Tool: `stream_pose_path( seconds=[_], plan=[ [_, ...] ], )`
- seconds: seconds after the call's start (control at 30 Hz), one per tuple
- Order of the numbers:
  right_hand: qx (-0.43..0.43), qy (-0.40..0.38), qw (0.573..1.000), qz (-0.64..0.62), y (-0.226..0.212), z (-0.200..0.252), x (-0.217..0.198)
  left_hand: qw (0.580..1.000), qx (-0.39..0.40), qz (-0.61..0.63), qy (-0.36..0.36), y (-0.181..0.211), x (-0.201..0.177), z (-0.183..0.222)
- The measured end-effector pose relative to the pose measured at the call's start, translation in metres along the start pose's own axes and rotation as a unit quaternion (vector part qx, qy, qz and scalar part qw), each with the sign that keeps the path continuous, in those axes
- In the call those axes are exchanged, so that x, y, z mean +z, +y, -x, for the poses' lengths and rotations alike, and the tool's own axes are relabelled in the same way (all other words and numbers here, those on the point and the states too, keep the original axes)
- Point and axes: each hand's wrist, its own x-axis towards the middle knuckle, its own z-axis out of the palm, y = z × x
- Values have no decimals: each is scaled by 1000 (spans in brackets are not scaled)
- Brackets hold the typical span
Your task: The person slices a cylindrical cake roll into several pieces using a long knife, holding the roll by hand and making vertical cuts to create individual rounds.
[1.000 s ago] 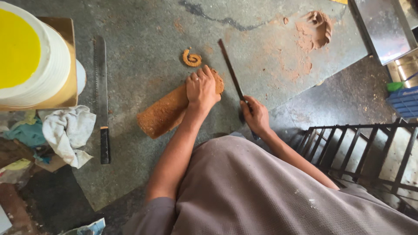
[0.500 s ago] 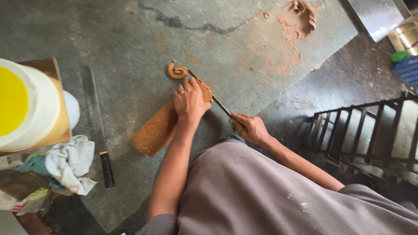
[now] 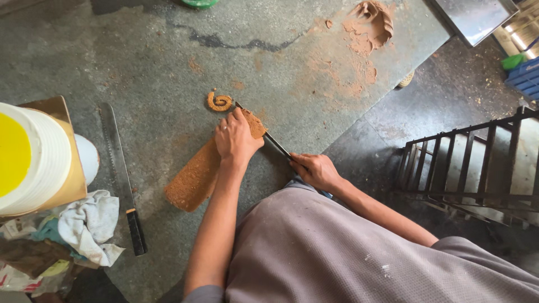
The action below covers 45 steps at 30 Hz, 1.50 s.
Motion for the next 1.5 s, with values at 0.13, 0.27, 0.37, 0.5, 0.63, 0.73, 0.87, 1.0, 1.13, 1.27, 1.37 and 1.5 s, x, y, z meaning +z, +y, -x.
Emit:
stream_pose_path(
  seconds=[0.13, 0.27, 0.37, 0.5, 0.63, 0.73, 0.87, 1.0, 1.13, 1.27, 1.37, 1.5],
  plan=[
    [-5, -6, 1000, 15, 3, 7, -8, 1000, -5, 11, -9, 0, -7, 6],
    [4, 18, 1000, 26, 9, 20, -20, 998, -36, 20, -47, -19, -22, 32],
    [32, 47, 998, 14, 12, 30, -28, 998, -54, 21, -38, -51, -36, 70],
    [113, 20, 993, 31, 17, 32, -32, 995, -96, 18, -8, -82, -45, 108],
    [-1, 26, 999, 31, 15, 16, -20, 996, -87, 9, 19, -86, -43, 114],
    [-20, 19, 1000, -5, 13, -9, -3, 997, -58, 9, 41, -73, -36, 103],
    [32, 37, 998, -29, 16, -37, 0, 998, -23, 17, 56, -54, -27, 79],
    [83, 37, 995, -27, 27, -40, -11, 998, -22, 6, 59, -44, -21, 70],
    [74, 72, 995, -1, 31, -35, -8, 997, -30, -14, 67, -41, -20, 70],
    [93, 84, 992, 13, 28, -37, 0, 994, -28, -31, 105, -38, -23, 73],
    [123, 76, 989, 23, 28, -37, 1, 995, -32, -32, 87, -36, -22, 74],
    [121, 84, 989, 17, 31, -36, 0, 997, -19, -12, 75, -41, -25, 76]
  ],
)
